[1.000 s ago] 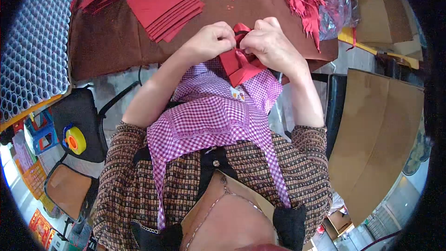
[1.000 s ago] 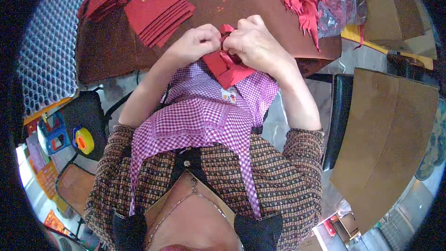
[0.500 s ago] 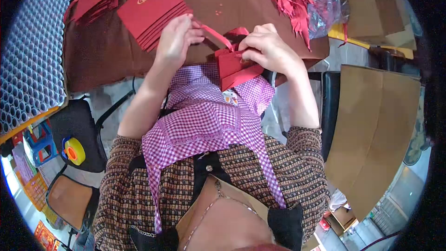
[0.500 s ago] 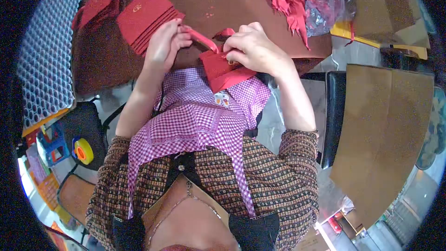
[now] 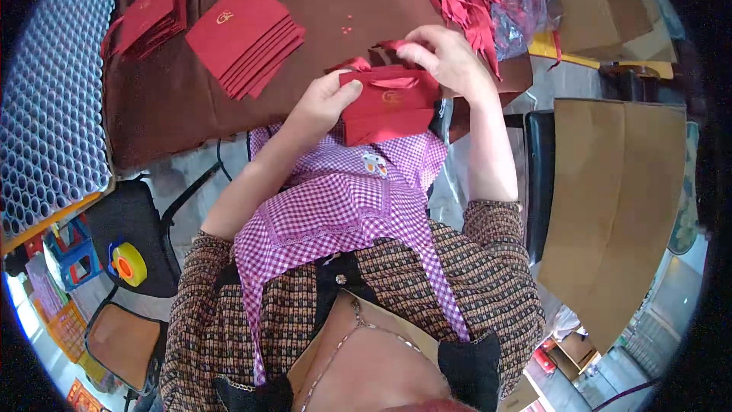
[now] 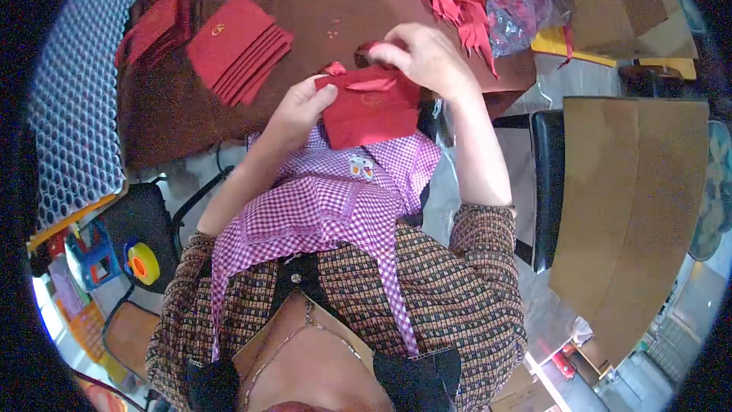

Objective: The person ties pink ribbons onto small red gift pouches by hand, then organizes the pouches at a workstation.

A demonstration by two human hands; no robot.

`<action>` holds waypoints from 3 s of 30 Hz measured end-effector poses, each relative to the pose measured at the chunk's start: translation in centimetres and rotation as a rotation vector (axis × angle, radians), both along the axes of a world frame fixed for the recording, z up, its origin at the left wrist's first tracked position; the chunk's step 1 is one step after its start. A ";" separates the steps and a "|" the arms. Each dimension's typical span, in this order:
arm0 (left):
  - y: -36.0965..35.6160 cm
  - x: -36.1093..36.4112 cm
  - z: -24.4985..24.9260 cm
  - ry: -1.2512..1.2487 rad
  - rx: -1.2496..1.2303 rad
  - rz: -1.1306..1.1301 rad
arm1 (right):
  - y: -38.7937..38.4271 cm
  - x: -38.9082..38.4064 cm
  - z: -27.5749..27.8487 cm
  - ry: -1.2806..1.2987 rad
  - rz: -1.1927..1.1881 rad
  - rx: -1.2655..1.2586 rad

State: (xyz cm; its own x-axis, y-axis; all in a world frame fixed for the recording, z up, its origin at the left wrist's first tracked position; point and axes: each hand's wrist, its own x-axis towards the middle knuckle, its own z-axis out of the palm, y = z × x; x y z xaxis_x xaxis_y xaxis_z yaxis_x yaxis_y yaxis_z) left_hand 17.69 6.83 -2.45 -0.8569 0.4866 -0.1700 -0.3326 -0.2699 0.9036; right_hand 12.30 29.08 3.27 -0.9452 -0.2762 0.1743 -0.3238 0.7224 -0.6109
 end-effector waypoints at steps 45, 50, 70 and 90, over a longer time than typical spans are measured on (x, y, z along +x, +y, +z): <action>-1.2 -3.0 3.1 -0.105 0.244 0.117 | -3.0 9.9 -2.9 0.092 0.045 -0.228; -1.3 -3.7 1.7 0.536 -0.474 0.278 | -3.1 10.4 -4.9 -0.183 -0.131 -0.752; -2.1 -5.5 -1.2 0.098 -0.404 0.194 | 6.1 5.6 -7.2 0.231 -0.486 0.038; -1.3 -6.0 -2.6 0.015 -0.330 0.221 | -3.5 1.6 -4.1 0.359 -0.038 -0.214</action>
